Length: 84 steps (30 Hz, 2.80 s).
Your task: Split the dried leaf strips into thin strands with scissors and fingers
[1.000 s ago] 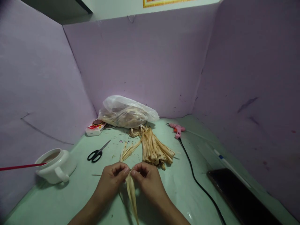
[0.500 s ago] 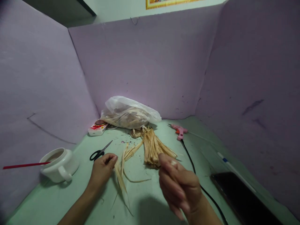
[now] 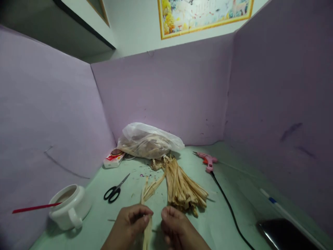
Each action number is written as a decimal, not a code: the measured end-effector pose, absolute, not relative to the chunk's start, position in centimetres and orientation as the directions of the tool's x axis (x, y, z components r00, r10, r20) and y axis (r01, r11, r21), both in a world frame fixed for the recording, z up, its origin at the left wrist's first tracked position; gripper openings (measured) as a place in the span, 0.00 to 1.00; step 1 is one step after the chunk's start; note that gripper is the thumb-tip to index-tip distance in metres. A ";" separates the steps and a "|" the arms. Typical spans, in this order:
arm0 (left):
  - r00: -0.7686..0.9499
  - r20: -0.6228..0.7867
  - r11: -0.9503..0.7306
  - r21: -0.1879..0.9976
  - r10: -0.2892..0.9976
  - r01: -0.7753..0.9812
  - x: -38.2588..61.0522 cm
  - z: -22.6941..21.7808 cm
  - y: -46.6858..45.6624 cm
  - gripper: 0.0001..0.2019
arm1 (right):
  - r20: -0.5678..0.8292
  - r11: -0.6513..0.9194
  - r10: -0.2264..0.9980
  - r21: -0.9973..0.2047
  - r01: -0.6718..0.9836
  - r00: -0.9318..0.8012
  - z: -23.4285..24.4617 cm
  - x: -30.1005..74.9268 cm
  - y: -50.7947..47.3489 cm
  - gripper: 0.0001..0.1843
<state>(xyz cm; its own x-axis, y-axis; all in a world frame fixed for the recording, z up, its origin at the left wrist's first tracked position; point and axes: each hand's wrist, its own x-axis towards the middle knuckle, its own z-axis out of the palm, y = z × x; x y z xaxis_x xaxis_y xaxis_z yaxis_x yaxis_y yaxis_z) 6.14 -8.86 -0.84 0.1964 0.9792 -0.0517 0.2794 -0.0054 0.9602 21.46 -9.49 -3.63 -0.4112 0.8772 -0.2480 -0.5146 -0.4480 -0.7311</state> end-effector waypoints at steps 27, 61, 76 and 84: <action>0.176 -0.217 0.202 0.974 0.960 0.099 7.7 -1.5 -9.5 0.06 | 0.009 0.011 0.984 -1.000 0.013 -0.176 -2.9 21.1 -10.6 0.12; 0.154 -0.096 0.027 0.916 0.983 0.399 7.5 -1.2 -9.7 0.09 | -0.086 -0.081 0.994 -0.995 0.064 -0.074 -2.5 21.3 -10.3 0.07; 0.178 -0.119 0.021 0.882 0.977 0.471 7.2 -2.0 -9.9 0.10 | 0.069 0.121 0.987 -0.911 0.395 -0.142 -2.6 21.5 -10.5 0.08; 0.110 -0.112 0.060 0.917 0.988 0.395 7.6 -1.7 -10.2 0.08 | 0.102 0.160 0.980 -0.915 0.370 -0.173 -3.0 21.0 -10.6 0.08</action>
<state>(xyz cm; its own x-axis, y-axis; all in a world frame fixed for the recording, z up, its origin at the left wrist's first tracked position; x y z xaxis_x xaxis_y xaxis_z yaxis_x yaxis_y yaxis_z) 7.64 -10.19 -1.66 0.1099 0.9876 -0.1122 0.3949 0.0602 0.9167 21.04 -10.59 -2.98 -0.1731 0.9797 0.1016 0.3702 0.1603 -0.9150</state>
